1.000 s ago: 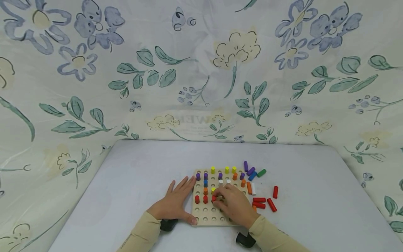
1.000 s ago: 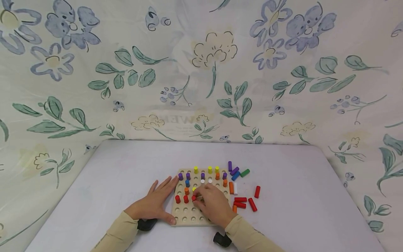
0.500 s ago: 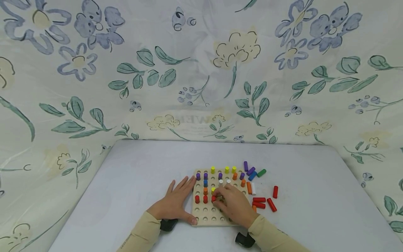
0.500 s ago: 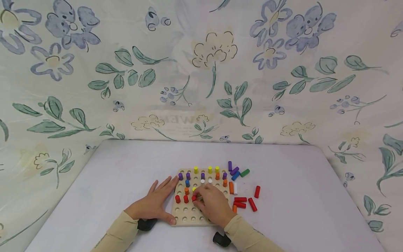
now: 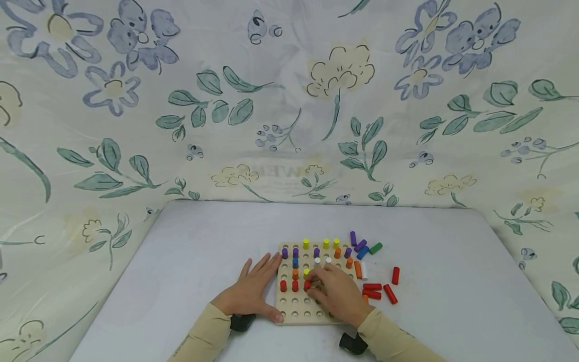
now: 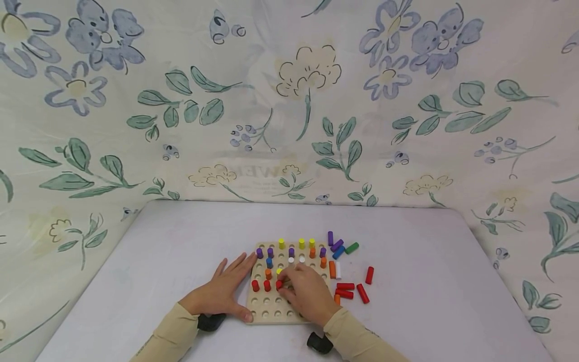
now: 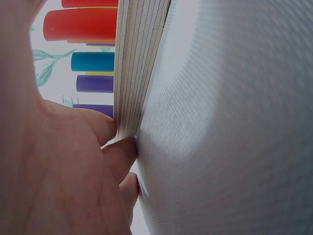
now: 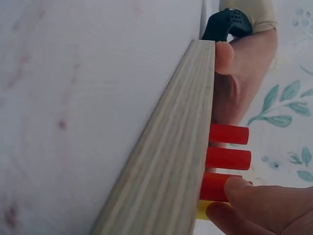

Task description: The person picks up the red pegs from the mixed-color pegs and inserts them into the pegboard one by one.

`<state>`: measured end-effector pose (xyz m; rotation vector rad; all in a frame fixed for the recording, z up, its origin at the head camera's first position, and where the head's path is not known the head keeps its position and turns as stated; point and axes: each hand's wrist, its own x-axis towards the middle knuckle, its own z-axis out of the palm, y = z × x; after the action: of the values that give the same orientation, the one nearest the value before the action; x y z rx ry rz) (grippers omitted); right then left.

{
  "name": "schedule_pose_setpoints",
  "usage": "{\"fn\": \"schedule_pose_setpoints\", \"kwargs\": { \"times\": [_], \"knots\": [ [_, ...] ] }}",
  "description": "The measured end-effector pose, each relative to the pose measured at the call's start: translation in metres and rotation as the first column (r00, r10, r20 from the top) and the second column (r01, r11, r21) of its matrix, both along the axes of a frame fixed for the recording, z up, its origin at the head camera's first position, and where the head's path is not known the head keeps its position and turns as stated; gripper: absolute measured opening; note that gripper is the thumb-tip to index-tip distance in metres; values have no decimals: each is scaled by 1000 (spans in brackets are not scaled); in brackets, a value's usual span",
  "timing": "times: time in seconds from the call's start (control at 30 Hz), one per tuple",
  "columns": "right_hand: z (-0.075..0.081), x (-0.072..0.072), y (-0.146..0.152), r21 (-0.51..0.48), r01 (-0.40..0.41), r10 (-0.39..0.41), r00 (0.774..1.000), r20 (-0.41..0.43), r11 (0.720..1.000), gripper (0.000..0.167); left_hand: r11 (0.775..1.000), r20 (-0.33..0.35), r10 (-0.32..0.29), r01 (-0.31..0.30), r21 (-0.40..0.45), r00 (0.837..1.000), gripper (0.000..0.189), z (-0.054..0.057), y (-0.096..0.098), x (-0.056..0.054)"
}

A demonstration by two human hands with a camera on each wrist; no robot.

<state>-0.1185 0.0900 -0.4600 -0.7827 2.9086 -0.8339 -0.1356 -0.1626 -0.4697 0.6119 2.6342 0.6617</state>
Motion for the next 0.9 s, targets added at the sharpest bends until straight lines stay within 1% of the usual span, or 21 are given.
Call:
{"fn": "schedule_pose_setpoints", "kwargs": {
  "times": [0.3, 0.53, 0.77, 0.9],
  "knots": [
    [7, 2, 6, -10, 53, -53, 997, 57, 999, 19, 1000, 3, 7, -7, -16, 1000, 136, -1, 1, -1],
    [13, 3, 13, 27, 81, -82, 996, 26, 996, 20, 1000, 1, 0, 0, -13, 1000, 136, -1, 0, -1],
    [20, 6, 25, -15, 124, -123, 991, 48, 992, 19, 1000, 0, 7, -7, -8, 1000, 136, 0, 1, 0],
    [21, 7, 31, 0, 160, -160, 987, 21, 987, 22, 1000, 4, 8, -8, -7, 1000, 136, 0, 2, 0]
  ]
}}
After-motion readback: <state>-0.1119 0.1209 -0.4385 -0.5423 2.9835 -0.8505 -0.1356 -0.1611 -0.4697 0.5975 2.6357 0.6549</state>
